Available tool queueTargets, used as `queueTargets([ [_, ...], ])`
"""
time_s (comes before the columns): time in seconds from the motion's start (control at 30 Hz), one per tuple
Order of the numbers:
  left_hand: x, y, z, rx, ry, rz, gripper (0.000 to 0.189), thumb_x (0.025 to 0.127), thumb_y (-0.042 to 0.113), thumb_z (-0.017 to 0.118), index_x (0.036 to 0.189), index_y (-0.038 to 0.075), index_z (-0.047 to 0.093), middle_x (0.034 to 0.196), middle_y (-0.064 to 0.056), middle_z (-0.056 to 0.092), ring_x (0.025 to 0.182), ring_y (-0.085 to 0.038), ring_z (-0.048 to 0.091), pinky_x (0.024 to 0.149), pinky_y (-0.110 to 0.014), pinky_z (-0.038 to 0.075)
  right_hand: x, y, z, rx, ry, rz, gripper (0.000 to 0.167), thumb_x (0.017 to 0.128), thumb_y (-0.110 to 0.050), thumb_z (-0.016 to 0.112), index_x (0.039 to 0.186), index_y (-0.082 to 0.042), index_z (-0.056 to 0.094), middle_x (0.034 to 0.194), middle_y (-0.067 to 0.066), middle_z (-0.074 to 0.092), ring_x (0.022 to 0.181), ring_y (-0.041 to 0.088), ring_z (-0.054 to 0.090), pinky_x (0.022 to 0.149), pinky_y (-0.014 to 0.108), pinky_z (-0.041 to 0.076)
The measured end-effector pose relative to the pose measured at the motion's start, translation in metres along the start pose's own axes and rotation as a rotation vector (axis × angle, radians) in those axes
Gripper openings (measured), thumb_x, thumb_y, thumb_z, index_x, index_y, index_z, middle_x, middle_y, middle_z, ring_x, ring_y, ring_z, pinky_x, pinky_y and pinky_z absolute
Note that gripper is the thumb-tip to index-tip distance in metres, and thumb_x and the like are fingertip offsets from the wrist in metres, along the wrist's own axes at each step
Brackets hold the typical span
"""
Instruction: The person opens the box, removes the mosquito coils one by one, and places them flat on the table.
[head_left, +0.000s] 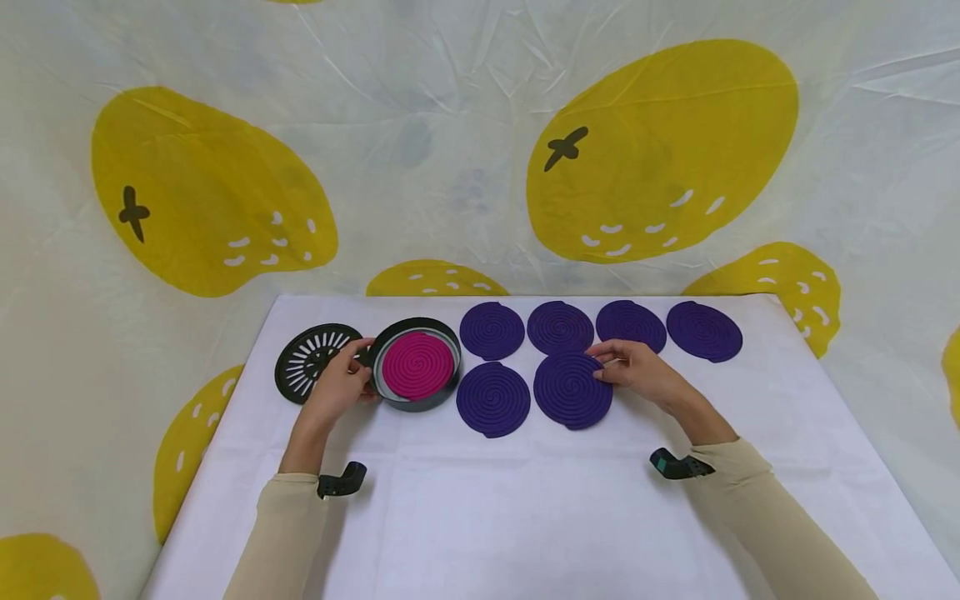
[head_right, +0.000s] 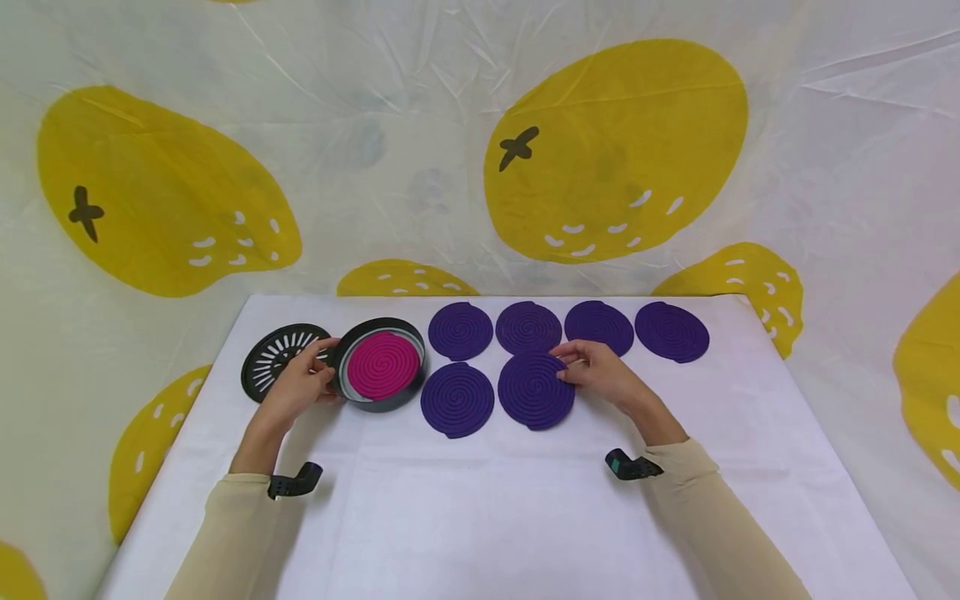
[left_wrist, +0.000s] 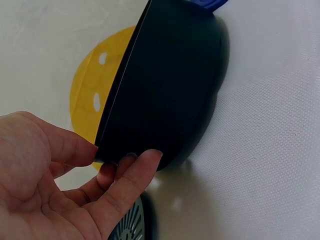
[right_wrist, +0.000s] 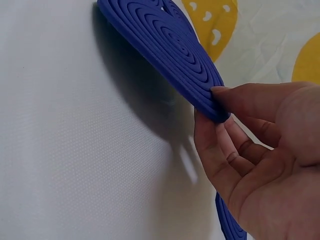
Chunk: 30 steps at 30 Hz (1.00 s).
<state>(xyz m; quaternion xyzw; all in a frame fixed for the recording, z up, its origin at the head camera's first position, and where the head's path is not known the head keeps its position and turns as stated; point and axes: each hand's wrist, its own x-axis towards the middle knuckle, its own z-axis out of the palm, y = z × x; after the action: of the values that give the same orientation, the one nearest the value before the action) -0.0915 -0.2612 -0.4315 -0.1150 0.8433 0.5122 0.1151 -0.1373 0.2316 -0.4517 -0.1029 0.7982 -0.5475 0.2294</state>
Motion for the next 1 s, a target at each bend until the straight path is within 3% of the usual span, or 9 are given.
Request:
queueTargets([
  [0.53, -0.001, -0.0013, 0.0011, -0.003, 0.004, 0.013, 0.056, 0.103, 0.0, 0.045, 0.156, 0.017, 0.038, 0.102, -0.021, 0.051, 0.081, -0.029, 0.067, 0.077, -0.042, 0.063, 0.0021, 0.0081, -0.0006, -0.078, -0.027, -0.02, 0.04, 0.09, 0.002, 0.067, 0.129, 0.008, 0.06, 0.108, 0.021, 0.064, 0.089, 0.013, 0.066, 0.076, 0.024, 0.059],
  [1.0, -0.0007, -0.0013, 0.0006, -0.01, -0.003, 0.02, 0.056, 0.103, 0.0, 0.044, 0.156, 0.016, 0.038, 0.103, -0.021, 0.051, 0.081, -0.029, 0.067, 0.077, -0.042, 0.063, 0.0044, 0.0049, 0.0006, -0.261, 0.002, -0.048, 0.031, 0.092, 0.0, 0.067, 0.121, 0.007, 0.066, 0.105, 0.018, 0.07, 0.089, 0.019, 0.064, 0.072, 0.023, 0.056],
])
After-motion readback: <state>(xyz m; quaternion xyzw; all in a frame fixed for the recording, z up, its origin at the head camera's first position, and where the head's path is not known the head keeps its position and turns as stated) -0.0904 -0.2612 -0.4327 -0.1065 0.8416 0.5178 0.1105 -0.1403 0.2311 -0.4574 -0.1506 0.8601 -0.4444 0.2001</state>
